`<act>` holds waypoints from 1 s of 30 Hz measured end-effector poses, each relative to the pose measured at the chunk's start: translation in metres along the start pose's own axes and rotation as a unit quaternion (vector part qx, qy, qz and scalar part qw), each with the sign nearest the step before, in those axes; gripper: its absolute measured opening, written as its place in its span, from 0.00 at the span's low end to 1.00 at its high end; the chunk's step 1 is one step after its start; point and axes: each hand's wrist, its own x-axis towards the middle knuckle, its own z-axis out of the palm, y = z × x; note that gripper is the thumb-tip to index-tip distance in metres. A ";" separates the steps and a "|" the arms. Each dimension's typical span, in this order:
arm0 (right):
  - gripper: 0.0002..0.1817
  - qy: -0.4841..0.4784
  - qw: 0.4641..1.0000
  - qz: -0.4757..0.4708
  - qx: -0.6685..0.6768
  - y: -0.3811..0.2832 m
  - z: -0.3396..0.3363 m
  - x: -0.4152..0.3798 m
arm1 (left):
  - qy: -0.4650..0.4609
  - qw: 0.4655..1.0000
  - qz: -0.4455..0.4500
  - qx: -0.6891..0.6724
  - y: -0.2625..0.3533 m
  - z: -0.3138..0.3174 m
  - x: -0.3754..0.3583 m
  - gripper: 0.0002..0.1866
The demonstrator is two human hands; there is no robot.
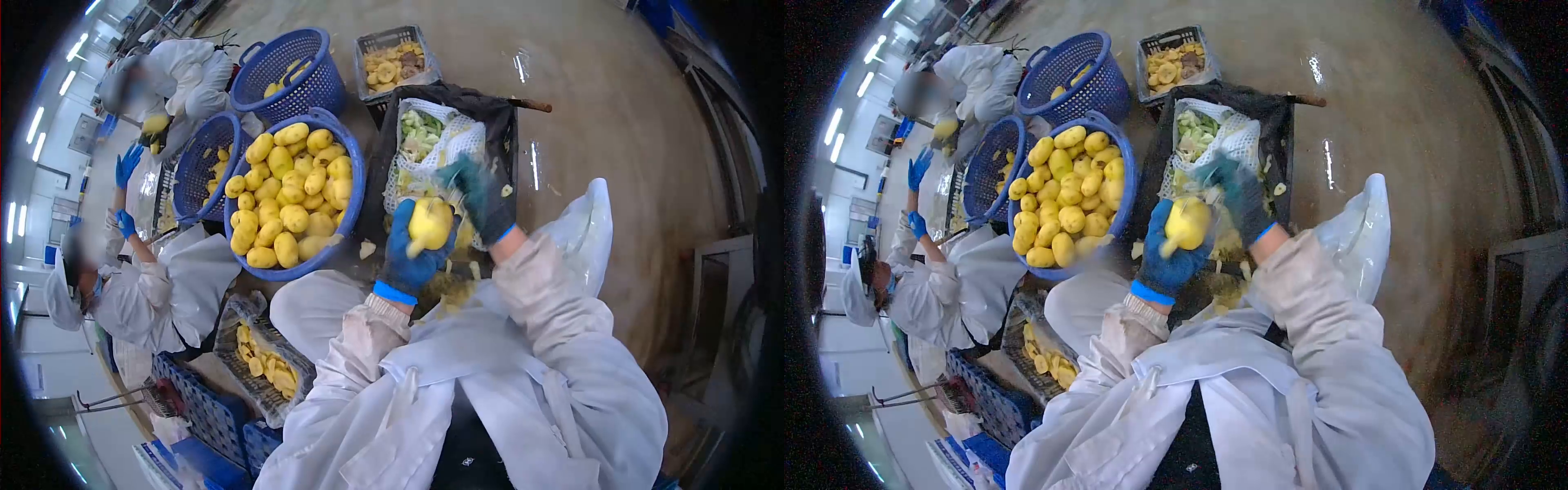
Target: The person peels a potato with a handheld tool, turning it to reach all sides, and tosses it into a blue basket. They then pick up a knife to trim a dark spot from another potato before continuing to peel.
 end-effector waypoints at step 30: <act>0.22 0.047 0.998 0.014 -0.027 -0.018 0.001 0.008 | 0.006 0.693 0.336 0.637 0.008 -0.008 -0.015 0.27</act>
